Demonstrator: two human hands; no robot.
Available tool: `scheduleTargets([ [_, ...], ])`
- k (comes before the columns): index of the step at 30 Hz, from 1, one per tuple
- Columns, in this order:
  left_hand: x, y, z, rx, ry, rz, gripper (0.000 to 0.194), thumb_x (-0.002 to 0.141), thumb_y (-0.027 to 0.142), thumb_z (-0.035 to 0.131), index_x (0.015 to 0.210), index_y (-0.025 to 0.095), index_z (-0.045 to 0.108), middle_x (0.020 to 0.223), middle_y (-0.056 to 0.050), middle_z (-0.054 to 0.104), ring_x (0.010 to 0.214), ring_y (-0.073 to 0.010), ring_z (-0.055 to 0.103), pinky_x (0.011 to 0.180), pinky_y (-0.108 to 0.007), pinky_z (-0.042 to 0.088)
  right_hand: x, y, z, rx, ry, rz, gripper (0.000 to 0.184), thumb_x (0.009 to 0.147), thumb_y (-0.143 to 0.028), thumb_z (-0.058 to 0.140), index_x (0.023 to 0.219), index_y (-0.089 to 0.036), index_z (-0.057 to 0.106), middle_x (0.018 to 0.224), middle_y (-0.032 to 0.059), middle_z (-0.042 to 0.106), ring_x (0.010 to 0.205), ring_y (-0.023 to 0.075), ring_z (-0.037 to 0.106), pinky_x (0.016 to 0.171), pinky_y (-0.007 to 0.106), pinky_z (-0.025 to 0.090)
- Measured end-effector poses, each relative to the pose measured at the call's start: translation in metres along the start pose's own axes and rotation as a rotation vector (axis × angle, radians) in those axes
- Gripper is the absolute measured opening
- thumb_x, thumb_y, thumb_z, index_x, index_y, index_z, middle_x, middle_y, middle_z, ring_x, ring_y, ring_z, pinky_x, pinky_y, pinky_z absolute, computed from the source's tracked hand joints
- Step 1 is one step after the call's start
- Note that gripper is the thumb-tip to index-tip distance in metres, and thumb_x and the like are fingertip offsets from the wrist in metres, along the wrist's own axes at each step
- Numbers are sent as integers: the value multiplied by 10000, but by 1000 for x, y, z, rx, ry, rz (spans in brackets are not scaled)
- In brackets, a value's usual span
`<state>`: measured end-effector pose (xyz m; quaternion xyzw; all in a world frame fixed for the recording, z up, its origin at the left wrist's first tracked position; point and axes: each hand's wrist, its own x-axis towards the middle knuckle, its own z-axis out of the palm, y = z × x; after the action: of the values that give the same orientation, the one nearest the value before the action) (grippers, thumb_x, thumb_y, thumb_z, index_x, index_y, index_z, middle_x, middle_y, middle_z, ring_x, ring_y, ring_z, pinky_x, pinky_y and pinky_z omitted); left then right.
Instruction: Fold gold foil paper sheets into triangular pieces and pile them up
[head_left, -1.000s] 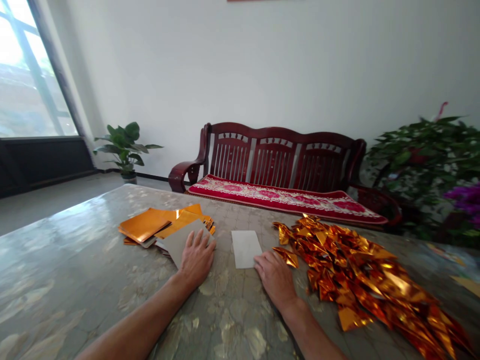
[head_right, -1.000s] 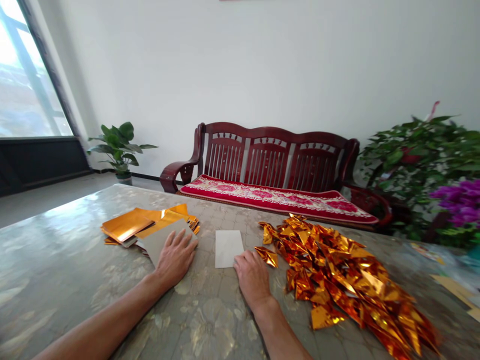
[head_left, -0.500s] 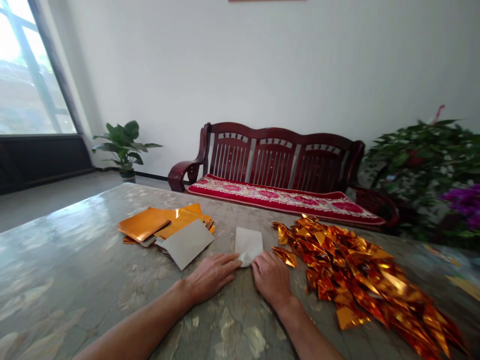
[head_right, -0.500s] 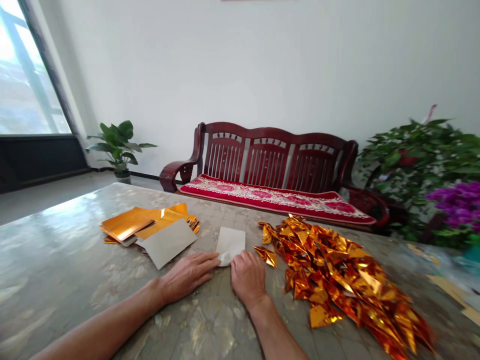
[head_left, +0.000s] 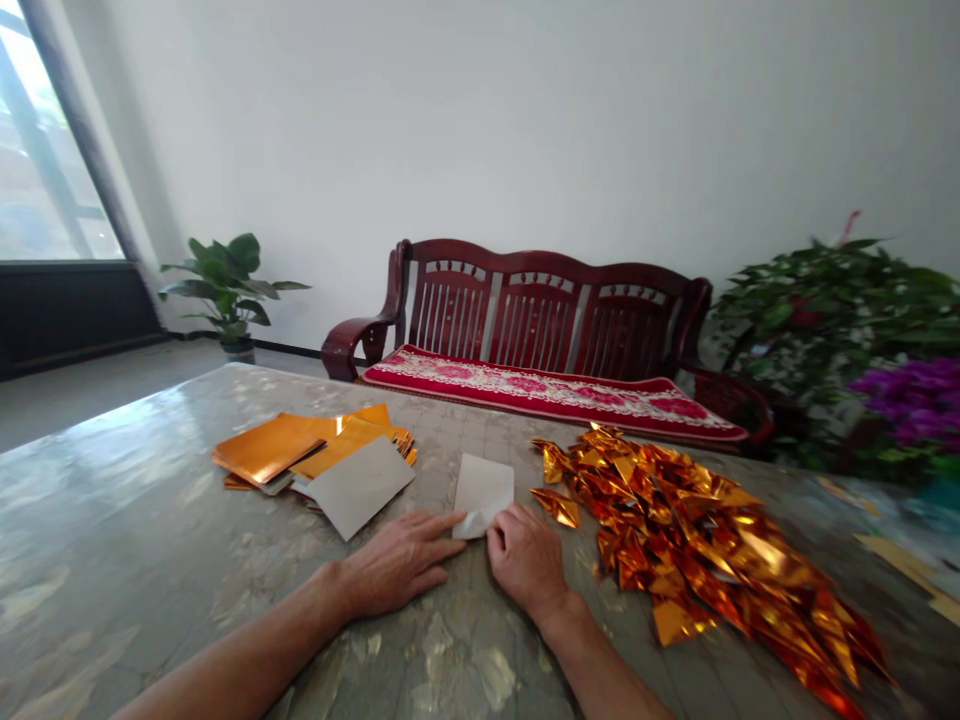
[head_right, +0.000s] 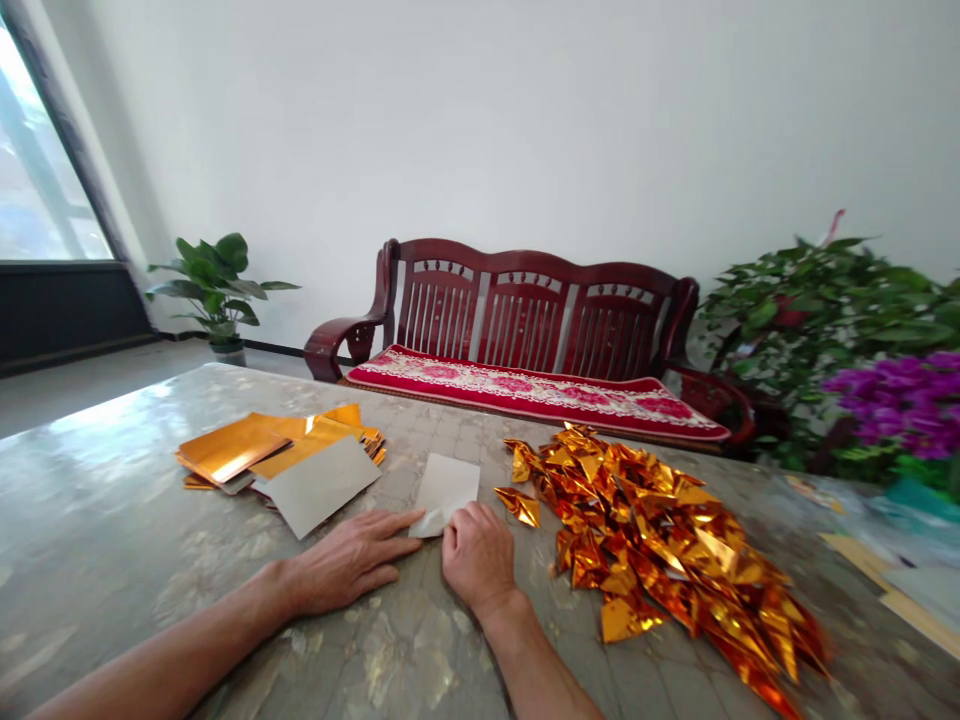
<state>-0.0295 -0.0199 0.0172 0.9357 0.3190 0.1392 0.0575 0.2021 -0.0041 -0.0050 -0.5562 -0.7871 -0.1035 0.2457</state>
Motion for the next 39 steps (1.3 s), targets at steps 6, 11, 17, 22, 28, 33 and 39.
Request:
scheduleTargets([
  [6, -2, -4, 0, -59, 16, 11, 482, 932, 248, 495, 1414, 273, 484, 1501, -37, 473, 1331, -221, 498, 1144, -374, 378, -2, -1, -8, 107, -43, -13, 81, 831, -246, 646, 759, -230, 612, 841, 12, 652, 844, 182, 569, 734, 293, 351],
  [11, -3, -6, 0, -89, -9, 8, 496, 940, 243, 481, 1435, 267, 461, 1506, -39, 466, 1353, -210, 474, 1155, -372, 367, -4, 0, -15, 158, -75, -29, 120, 801, -301, 713, 873, -242, 636, 916, 5, 664, 911, 193, 565, 774, 295, 368],
  [17, -3, -8, -1, -98, -36, 17, 483, 953, 250, 471, 1435, 260, 468, 1492, -40, 486, 1367, -204, 457, 1175, -380, 340, -4, 4, -14, 132, -87, -67, 62, 850, -226, 665, 792, -246, 657, 832, -14, 664, 864, 172, 561, 765, 293, 361],
  [22, -3, -9, -2, -142, 5, 34, 461, 951, 252, 483, 1410, 270, 503, 1440, -43, 545, 1328, -199, 503, 1153, -369, 375, -4, 6, -13, 123, -97, -102, 75, 886, -220, 634, 831, -251, 674, 858, -10, 667, 884, 169, 556, 783, 287, 370],
  [28, 0, -8, -4, -178, 27, 37, 424, 954, 229, 473, 1369, 266, 549, 1405, -45, 579, 1307, -192, 524, 1143, -355, 387, -2, 9, -9, 90, -91, -121, 101, 925, -243, 614, 830, -237, 648, 876, 1, 661, 880, 179, 550, 780, 295, 366],
  [33, 1, -10, -1, -233, 70, 14, 423, 961, 226, 462, 1374, 263, 544, 1379, -54, 599, 1286, -184, 542, 1123, -347, 408, -2, 11, -7, 95, -102, -119, 100, 933, -251, 607, 845, -236, 653, 876, 5, 652, 871, 182, 551, 776, 295, 368],
  [39, 8, -14, 0, -260, 87, 33, 358, 992, 287, 444, 1312, 249, 600, 1296, -59, 656, 1242, -188, 571, 1147, -382, 366, -1, 12, -8, 128, -120, -113, 105, 941, -244, 593, 865, -244, 665, 878, 5, 642, 890, 182, 544, 778, 287, 370],
])
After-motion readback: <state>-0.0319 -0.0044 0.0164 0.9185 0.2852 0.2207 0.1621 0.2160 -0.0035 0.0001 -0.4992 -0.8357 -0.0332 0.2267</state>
